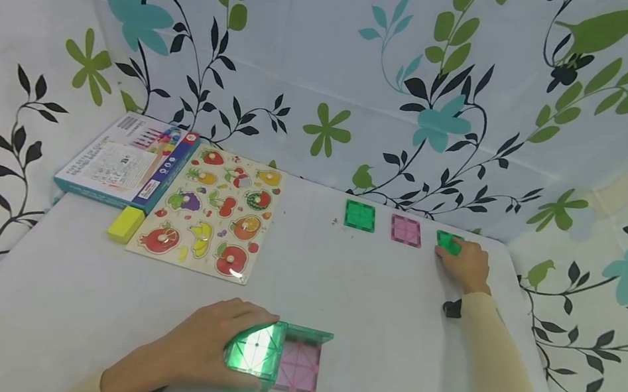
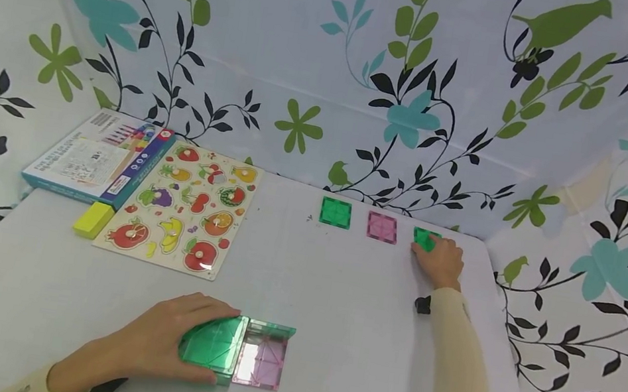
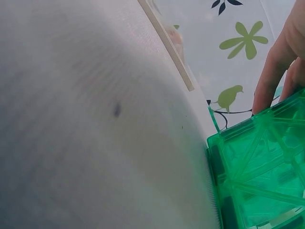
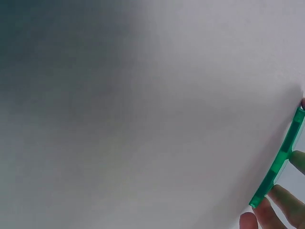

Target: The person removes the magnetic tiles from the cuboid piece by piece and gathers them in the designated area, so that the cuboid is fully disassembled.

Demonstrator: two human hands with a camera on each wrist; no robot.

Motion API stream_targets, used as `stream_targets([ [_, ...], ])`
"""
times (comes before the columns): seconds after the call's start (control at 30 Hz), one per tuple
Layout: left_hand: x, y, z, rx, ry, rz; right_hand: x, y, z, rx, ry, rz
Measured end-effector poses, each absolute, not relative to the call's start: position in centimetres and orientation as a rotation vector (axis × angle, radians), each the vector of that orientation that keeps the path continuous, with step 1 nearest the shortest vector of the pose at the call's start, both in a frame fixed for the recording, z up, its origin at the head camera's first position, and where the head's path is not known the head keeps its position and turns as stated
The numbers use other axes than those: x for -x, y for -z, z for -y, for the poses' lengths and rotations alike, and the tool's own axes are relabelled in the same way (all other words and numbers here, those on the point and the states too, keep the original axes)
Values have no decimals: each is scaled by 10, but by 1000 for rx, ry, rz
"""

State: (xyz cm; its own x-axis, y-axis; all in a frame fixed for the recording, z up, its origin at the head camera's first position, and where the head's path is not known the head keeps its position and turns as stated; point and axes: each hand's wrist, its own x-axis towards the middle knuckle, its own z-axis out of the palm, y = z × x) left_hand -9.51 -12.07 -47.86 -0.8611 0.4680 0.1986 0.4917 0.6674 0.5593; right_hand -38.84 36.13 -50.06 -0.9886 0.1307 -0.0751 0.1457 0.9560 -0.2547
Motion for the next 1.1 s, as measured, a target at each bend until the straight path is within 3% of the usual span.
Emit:
stream_targets([
  [0.33,96,477,121,854,967,2827,389,500,-363,-246,384,-3006],
  [0.57,96,478,122,850,963,2835,374,492,-354,-104,381,-3099],
  [0.8,94,480,122,834,952,2845,331,472,-315,170,661,-3210],
  [1.1,95,482,122,824,940,2862,245,457,-248,819,1048,-3096],
])
